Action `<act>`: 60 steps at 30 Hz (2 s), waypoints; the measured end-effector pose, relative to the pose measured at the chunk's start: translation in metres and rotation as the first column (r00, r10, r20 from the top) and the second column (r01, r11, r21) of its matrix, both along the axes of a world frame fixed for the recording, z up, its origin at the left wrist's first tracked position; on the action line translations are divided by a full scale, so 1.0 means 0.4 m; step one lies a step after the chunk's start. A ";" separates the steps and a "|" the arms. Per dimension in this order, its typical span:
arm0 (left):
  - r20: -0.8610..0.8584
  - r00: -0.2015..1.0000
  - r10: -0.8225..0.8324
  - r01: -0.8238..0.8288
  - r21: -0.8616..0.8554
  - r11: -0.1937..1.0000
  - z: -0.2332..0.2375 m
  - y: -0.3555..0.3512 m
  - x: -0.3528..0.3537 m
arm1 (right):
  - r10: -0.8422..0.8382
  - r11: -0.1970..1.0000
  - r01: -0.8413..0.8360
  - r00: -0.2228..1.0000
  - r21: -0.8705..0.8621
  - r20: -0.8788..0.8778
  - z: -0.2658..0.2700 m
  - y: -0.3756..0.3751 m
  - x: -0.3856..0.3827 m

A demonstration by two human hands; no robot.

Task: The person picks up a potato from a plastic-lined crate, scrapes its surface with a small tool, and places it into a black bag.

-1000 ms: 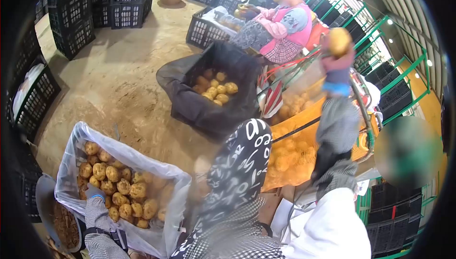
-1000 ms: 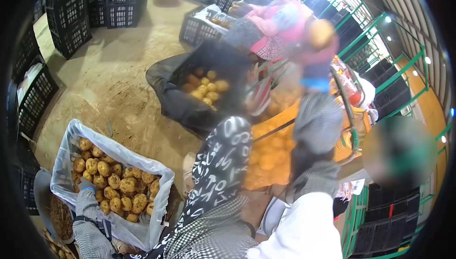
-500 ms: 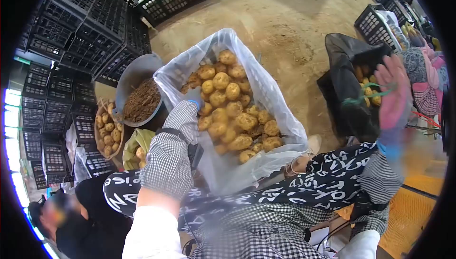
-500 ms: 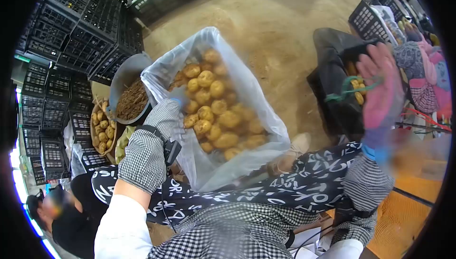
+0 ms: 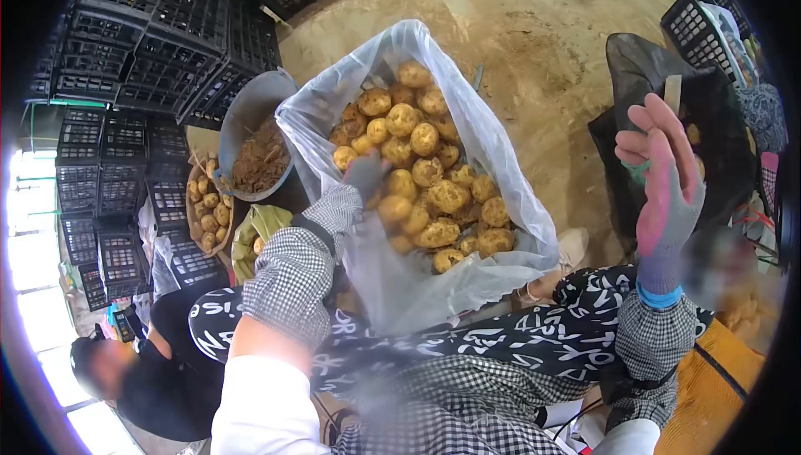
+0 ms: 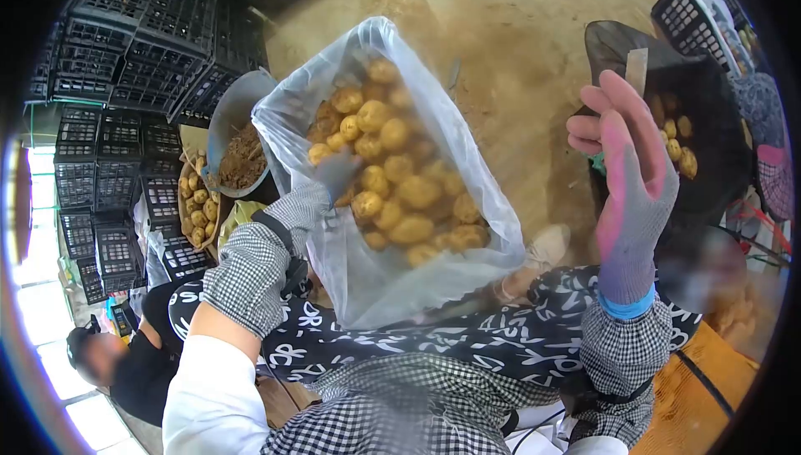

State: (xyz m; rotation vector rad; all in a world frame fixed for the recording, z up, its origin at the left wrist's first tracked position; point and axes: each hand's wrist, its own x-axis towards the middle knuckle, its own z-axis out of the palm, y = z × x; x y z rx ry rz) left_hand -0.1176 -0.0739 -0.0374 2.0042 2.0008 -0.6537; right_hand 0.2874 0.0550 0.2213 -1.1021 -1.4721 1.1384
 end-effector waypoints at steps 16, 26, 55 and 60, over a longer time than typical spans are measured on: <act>0.510 0.857 0.076 -0.234 0.253 0.939 0.270 0.016 0.090 | 0.224 0.974 -0.221 0.970 0.048 -0.091 -0.078 -0.053 -0.032; 0.968 -0.250 -0.019 -0.528 -0.120 0.840 0.477 -0.165 0.411 | 0.450 0.335 -0.790 0.612 -0.513 -0.650 -0.193 -0.243 -0.124; 0.770 -0.589 0.243 -0.518 -0.592 0.617 0.441 -0.178 0.423 | 0.566 0.787 -0.617 0.719 -0.004 0.403 -0.215 -0.228 -0.178; 0.627 -0.763 0.160 -0.445 -0.688 0.574 0.404 -0.184 0.439 | 0.511 0.765 -0.633 0.708 0.119 0.487 -0.219 -0.234 -0.180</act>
